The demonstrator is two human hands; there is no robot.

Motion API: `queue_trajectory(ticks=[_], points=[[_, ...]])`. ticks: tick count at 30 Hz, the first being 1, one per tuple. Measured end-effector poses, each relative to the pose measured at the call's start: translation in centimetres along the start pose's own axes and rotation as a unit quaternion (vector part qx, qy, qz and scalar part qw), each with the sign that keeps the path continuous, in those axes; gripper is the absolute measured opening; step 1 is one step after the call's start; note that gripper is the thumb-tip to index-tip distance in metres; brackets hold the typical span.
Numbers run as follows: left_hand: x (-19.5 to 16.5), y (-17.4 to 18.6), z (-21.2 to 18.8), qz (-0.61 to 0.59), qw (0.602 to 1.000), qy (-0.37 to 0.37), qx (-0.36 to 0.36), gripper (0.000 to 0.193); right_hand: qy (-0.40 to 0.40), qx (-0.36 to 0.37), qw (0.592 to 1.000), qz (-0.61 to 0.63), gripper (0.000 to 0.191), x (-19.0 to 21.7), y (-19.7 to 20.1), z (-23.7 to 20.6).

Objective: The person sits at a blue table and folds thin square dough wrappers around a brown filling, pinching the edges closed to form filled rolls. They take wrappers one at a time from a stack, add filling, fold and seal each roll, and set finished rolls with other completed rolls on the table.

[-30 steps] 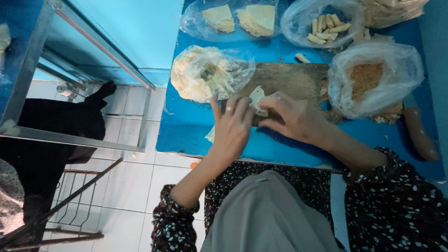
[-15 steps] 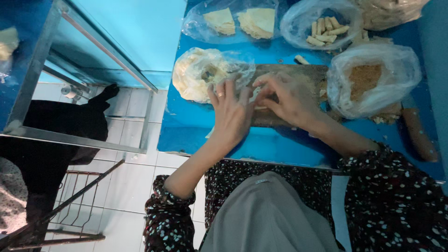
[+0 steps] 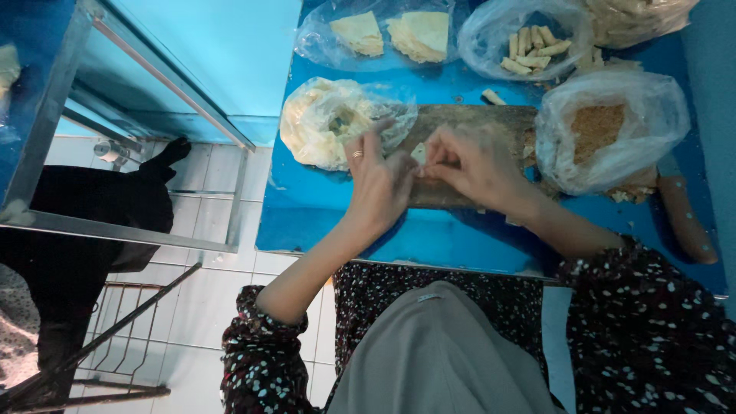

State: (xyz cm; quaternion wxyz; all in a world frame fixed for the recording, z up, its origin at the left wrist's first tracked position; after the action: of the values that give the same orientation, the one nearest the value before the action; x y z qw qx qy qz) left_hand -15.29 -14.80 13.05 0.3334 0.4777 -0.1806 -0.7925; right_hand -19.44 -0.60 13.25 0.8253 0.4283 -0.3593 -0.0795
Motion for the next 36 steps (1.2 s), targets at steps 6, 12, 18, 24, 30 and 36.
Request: queue_trajectory(ticks=[6, 12, 18, 24, 30, 36], points=[[-1.9, 0.7, -1.2, 0.028, 0.997, -0.064, -0.014, 0.012, -0.053, -0.010, 0.974, 0.220, 0.023, -1.7, -1.2, 0.1], [-1.9, -0.1, -1.0, 0.027, 0.998, -0.047, 0.012, 0.028, 0.160, -0.080, 0.975, -0.133, 0.021, 4.1, 1.4, -2.1], [-1.4, 0.0, -0.6, -0.014, 0.999, -0.011, -0.035, 0.009, 0.126, -0.057, 0.978, -0.156, 0.019, 2.9, 1.4, -0.8], [-1.6, 0.8, -1.2, 0.001, 0.999, -0.040, -0.013, 0.012, -0.025, -0.054, 0.981, 0.185, 0.024, -0.8, -0.2, -0.2], [-2.2, 0.6, -0.7, 0.033, 0.997, -0.077, 0.001, 0.021, 0.152, -0.080, 0.975, -0.142, 0.021, 3.8, 1.7, -1.7], [-1.4, -0.1, 0.1, 0.013, 0.999, -0.042, -0.021, 0.019, 0.145, -0.072, 0.973, -0.163, 0.022, 3.3, 1.4, -1.2]])
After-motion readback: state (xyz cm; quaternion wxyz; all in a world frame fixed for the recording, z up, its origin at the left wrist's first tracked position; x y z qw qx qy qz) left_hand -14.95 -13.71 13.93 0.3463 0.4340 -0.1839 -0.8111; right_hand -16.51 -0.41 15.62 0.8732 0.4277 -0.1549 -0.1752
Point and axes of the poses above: each hand's wrist, its own z-axis towards the middle knuckle, its own y-axis out of the back of the hand, x = y × z, the point moved 9 cm from there along z, towards the middle knuckle, and after that the axes turned 15 degrees about y, right-handed, at the moved point
